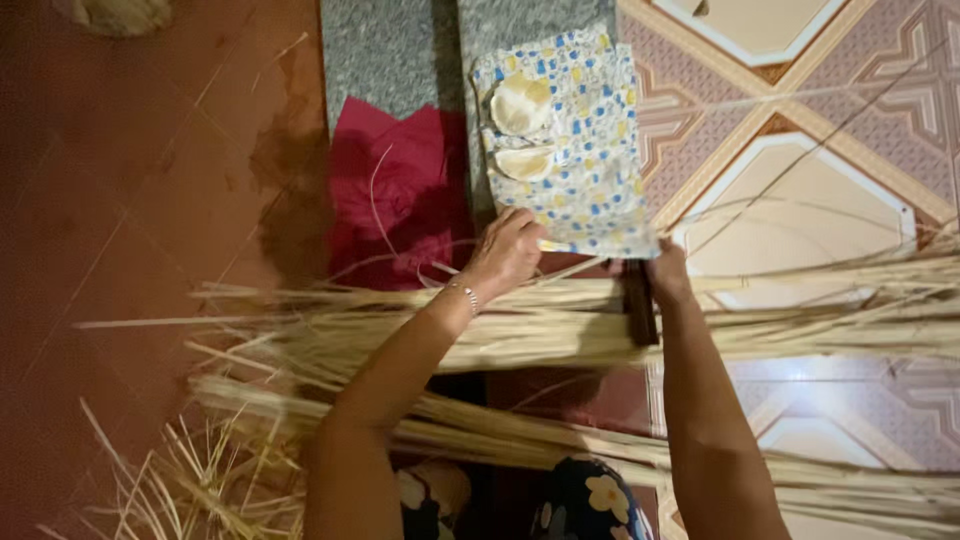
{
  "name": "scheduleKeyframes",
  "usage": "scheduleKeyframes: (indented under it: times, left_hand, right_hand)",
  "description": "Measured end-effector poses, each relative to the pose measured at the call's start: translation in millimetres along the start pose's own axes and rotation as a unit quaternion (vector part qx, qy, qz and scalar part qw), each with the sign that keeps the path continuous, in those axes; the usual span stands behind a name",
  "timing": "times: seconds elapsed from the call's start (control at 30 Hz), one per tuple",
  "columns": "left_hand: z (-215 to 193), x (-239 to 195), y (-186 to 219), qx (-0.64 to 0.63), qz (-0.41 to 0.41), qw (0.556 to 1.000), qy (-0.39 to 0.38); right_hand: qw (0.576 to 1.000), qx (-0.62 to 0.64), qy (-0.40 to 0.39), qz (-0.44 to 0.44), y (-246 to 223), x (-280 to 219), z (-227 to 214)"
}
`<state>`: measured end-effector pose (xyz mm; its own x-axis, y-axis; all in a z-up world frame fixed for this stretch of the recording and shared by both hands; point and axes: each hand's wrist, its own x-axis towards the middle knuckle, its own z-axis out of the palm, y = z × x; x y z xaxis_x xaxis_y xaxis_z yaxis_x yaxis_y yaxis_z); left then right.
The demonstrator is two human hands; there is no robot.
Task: The person sits on the floor and uses a knife to split long bamboo strips into thinner strands. They repeatedly peel and shave the strips, separating fibers and discarding excess material.
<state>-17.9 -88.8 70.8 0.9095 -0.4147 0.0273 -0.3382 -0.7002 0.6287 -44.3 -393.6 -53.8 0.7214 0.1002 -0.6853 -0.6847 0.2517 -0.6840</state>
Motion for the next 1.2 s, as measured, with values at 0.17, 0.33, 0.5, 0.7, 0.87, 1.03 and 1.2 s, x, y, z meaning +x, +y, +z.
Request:
scheduleKeyframes:
  times: [0.17,0.33,0.5,0.7,0.87,1.03,1.2]
  left_hand:
    - [30,-53,31,-0.077,-0.040,0.996,-0.038]
    - [25,-86,53,-0.109,-0.042,0.975,-0.188]
    - [-1,-41,25,-0.049,-0.201,0.953,-0.222]
    - [28,-11,19,0.149,-0.223,0.942,-0.201]
    - [43,-7,7,0.190,-0.237,0.940,-0.156]
    - [24,0,10,0.138,-0.255,0.934,-0.208]
    - [11,23,25,0.117,-0.205,0.968,-0.083]
  right_hand:
    - [0.994,0.066,0.082,-0.015,1,2,-22]
    - [0.978,-0.083,0.192,0.011,-3,-71,-35]
    - [0.976,-0.154,0.148,-0.030,-9,-107,-9]
    - [0.969,-0.159,0.188,-0.011,-10,-115,5]
    - [0.986,-0.076,0.145,-0.043,-11,-119,7]
    - [0.986,-0.072,0.144,-0.042,-13,-121,10]
    - [0.989,-0.052,0.136,-0.034,-11,-121,8]
